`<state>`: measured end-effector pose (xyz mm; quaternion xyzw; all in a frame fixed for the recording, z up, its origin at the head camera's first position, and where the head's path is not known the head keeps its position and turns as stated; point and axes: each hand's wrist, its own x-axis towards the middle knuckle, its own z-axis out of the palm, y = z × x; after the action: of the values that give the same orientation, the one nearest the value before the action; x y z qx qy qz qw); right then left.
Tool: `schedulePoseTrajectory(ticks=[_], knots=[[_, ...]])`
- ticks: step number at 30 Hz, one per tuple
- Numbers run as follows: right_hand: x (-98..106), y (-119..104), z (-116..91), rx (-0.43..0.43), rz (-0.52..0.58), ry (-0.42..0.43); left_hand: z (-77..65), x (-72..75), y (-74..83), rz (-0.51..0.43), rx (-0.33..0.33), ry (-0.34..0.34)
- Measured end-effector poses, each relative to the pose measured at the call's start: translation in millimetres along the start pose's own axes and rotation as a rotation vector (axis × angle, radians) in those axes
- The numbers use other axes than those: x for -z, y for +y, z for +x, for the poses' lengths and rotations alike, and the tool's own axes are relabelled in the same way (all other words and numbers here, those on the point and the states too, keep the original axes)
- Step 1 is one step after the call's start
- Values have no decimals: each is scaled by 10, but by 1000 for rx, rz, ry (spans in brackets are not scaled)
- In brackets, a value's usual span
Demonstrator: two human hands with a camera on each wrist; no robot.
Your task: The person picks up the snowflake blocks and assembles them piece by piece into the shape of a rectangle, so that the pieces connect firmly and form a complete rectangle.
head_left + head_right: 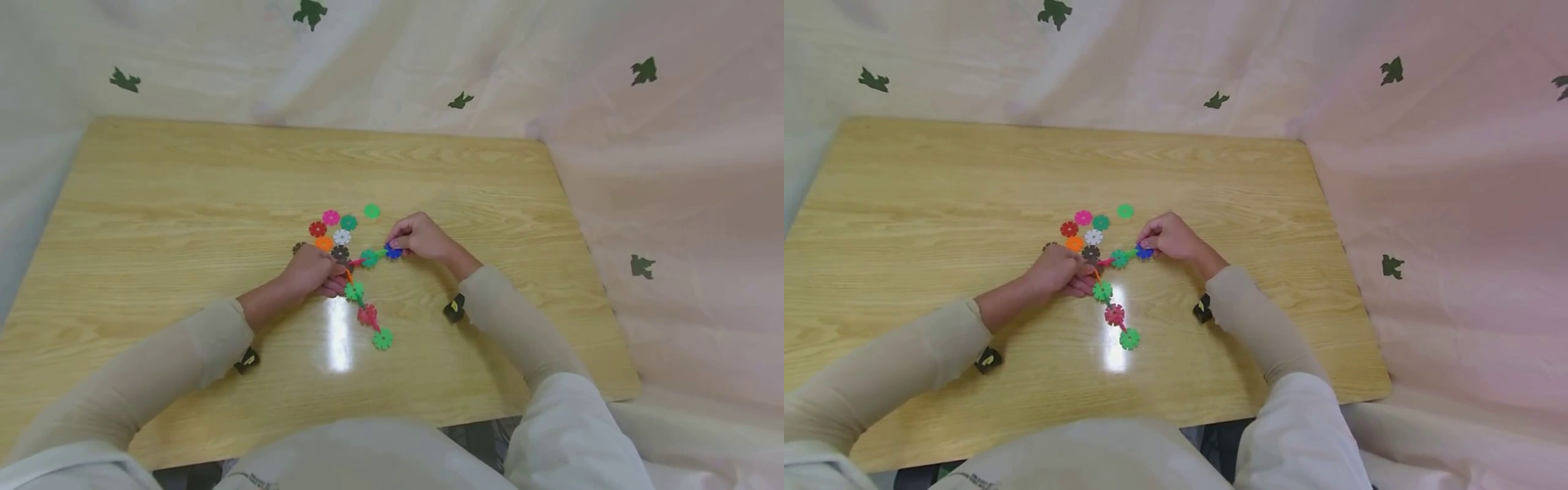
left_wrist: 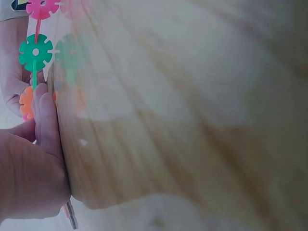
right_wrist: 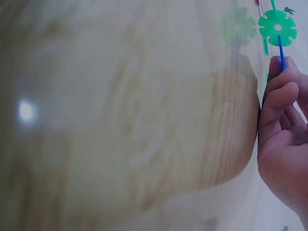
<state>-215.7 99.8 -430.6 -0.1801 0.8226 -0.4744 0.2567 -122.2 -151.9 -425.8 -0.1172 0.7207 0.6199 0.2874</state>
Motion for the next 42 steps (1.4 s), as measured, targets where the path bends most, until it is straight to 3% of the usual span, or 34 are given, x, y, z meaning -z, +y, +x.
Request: schedulePoseTrajectory(ticks=[9,20,27,32,36,39,42], knots=[[-59,-17,10,23,-34,49,-8,-52,21,-59,-5,50],[-131,-81,73,32,-11,105,-12,-41,-23,-68,-24,55],[-114,-129,113,72,-80,66,-67,-30,-34,-30,0,23],[-220,-231,119,31,-59,36,-250,-103,-129,62,30,-46],[-339,-359,148,53,-85,-40,-477,-119,-191,178,31,-104],[-435,-448,156,71,-94,-106,-629,-75,-232,326,-18,-136],[-535,-524,160,86,-108,-172,-718,7,-242,511,-113,-87]])
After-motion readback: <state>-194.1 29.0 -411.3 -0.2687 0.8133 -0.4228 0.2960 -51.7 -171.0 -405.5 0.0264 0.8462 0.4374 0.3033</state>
